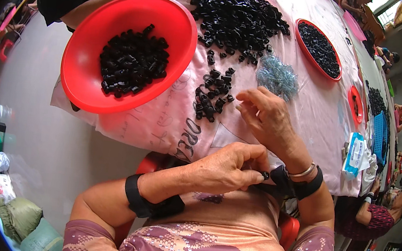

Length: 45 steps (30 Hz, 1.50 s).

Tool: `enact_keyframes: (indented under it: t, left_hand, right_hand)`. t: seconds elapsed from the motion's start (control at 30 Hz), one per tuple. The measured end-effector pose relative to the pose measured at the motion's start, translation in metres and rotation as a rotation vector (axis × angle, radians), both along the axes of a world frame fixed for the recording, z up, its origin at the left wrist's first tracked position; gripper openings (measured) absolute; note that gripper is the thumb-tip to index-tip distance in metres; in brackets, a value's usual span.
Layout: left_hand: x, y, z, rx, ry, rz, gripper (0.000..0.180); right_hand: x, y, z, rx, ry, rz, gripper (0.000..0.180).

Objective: Sorting and assembling small black plastic components at a workshop table.

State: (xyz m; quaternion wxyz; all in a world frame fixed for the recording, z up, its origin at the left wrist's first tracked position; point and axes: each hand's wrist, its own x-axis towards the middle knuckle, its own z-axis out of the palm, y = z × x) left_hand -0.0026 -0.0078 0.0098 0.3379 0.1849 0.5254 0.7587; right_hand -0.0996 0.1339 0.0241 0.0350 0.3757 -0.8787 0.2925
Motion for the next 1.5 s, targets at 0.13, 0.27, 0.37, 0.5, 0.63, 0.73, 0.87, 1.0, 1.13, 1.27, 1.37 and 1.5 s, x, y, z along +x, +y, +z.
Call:
enact_keyframes:
  t: [0.13,0.27,0.37,0.5,0.63,0.73,0.87,1.0,1.13,1.27,1.37,1.5]
  left_hand:
    - [0.001,0.0,0.002,0.125,-0.077,0.03,0.018]
    - [0.0,-0.002,0.011,0.115,-0.145,0.127,0.011]
    - [-0.002,-0.003,0.005,0.133,-0.153,0.16,0.015]
    - [-0.003,-0.005,0.0,0.14,-0.214,0.238,0.014]
    - [-0.007,-0.006,0.002,0.07,-0.236,0.306,0.013]
    - [-0.009,-0.004,-0.004,0.071,-0.212,0.321,0.012]
    - [-0.008,-0.003,0.0,0.053,-0.182,0.345,0.012]
    - [-0.008,-0.001,0.001,-0.03,-0.133,0.381,0.013]
    - [-0.007,-0.003,0.0,-0.026,-0.158,0.374,0.015]
    - [-0.007,-0.003,0.0,-0.047,-0.168,0.375,0.018]
    - [-0.007,-0.002,0.001,-0.059,-0.169,0.379,0.018]
    - [-0.007,-0.002,0.0,-0.059,-0.161,0.381,0.018]
  right_hand:
    - [-0.009,-0.015,-0.006,0.16,0.107,-0.019,0.014]
    - [-0.007,-0.013,-0.005,0.198,0.187,0.002,0.013]
    - [0.002,0.0,0.01,0.184,0.049,-0.055,0.014]
    - [0.017,0.03,0.013,0.033,0.036,-0.019,0.017]
    - [0.042,0.054,0.002,-0.298,-0.413,-0.208,0.014]
    - [0.054,0.057,-0.005,-0.471,-0.501,-0.214,0.013]
    - [0.058,0.057,-0.012,-0.573,-0.605,-0.142,0.015]
    - [0.06,0.057,-0.007,-0.56,-0.617,-0.171,0.016]
    - [0.061,0.057,0.0,-0.539,-0.479,-0.11,0.017]
    - [0.062,0.054,0.001,-0.487,-0.424,-0.086,0.016]
    - [0.068,0.049,0.002,-0.586,-0.533,-0.187,0.012]
    - [0.066,0.05,0.0,-0.561,-0.484,-0.157,0.012]
